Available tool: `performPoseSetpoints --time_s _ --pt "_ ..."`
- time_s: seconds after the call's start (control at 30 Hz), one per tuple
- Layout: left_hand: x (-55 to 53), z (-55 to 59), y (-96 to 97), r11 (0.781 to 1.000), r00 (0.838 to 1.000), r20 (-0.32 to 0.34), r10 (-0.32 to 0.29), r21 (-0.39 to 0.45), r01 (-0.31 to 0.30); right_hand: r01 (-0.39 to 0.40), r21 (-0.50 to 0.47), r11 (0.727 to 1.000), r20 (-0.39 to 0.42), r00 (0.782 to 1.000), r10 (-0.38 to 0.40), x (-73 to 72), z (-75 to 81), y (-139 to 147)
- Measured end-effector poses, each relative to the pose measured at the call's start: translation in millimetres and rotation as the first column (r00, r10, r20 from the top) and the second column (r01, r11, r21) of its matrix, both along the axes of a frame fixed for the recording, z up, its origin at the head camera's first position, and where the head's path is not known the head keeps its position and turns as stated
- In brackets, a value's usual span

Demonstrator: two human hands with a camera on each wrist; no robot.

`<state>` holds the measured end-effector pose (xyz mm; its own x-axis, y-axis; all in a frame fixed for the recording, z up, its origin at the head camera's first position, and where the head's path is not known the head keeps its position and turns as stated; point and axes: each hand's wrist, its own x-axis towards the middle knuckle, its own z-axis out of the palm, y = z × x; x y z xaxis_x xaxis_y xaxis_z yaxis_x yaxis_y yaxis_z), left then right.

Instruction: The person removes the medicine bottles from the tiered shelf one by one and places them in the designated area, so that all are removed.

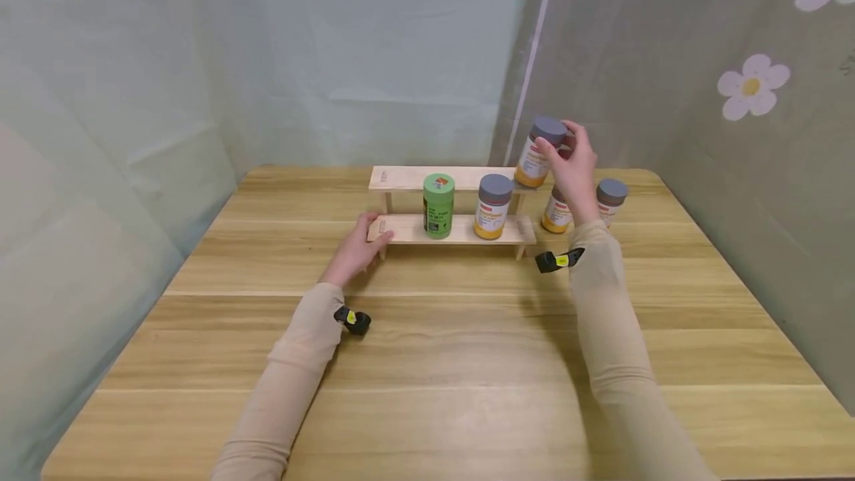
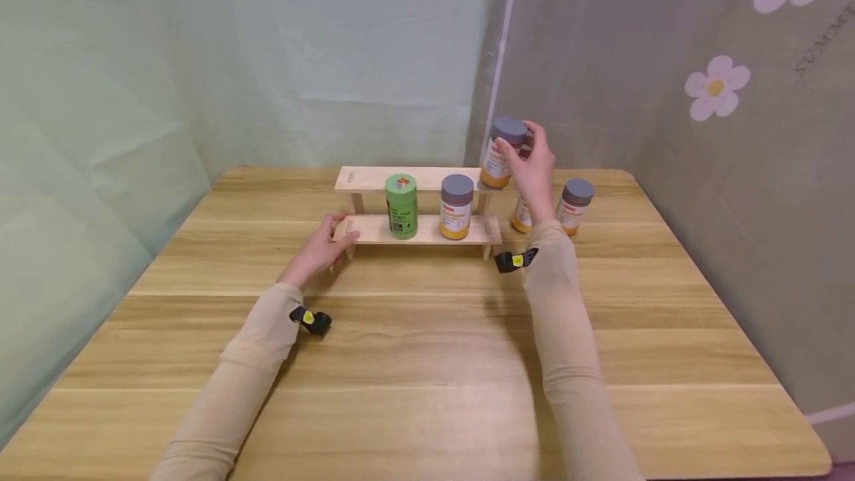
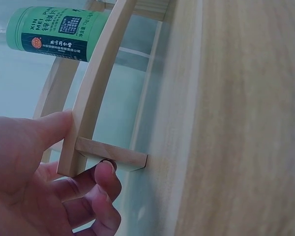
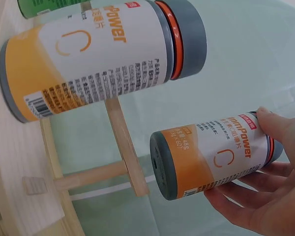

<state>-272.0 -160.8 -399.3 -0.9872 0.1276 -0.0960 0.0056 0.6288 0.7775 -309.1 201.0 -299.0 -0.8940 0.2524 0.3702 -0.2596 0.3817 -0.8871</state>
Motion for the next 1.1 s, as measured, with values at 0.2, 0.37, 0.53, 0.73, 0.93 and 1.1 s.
performPoseSetpoints --time_s 0.2,0.37,0.53,0.73,0.93,1.1 --pt "1.5 1.8 -1.2 1.000 1.000 -0.002 0.004 -0.005 -0.005 -0.005 0.009 1.000 0.001 1.000 0.005 5.3 0.5 3.4" --pt "1.0 2.7 1.1 1.000 1.000 -0.002 0.008 -0.019 -0.008 -0.002 -0.019 1.000 0.009 1.000 0.002 10.3 -0.2 7.3" --pt "1.4 2.1 3.2 1.000 1.000 -0.008 -0.003 -0.018 0.003 0.027 -0.049 0.998 -0.002 1.000 -0.027 16.8 -2.8 13.0" --pt "1.4 1.3 4.7 1.000 1.000 -0.015 -0.007 -0.026 0.007 0.028 -0.061 0.998 -0.032 0.999 -0.030 21.4 -5.7 21.1" --pt "2.6 1.0 5.4 0.999 1.000 -0.019 -0.012 -0.030 0.012 0.032 -0.041 0.999 -0.040 0.999 -0.034 23.3 -6.1 29.5" --pt "4.1 0.4 8.6 1.000 1.000 -0.004 -0.013 -0.015 0.013 0.072 -0.050 0.996 -0.024 0.997 -0.073 27.2 -4.6 38.9"
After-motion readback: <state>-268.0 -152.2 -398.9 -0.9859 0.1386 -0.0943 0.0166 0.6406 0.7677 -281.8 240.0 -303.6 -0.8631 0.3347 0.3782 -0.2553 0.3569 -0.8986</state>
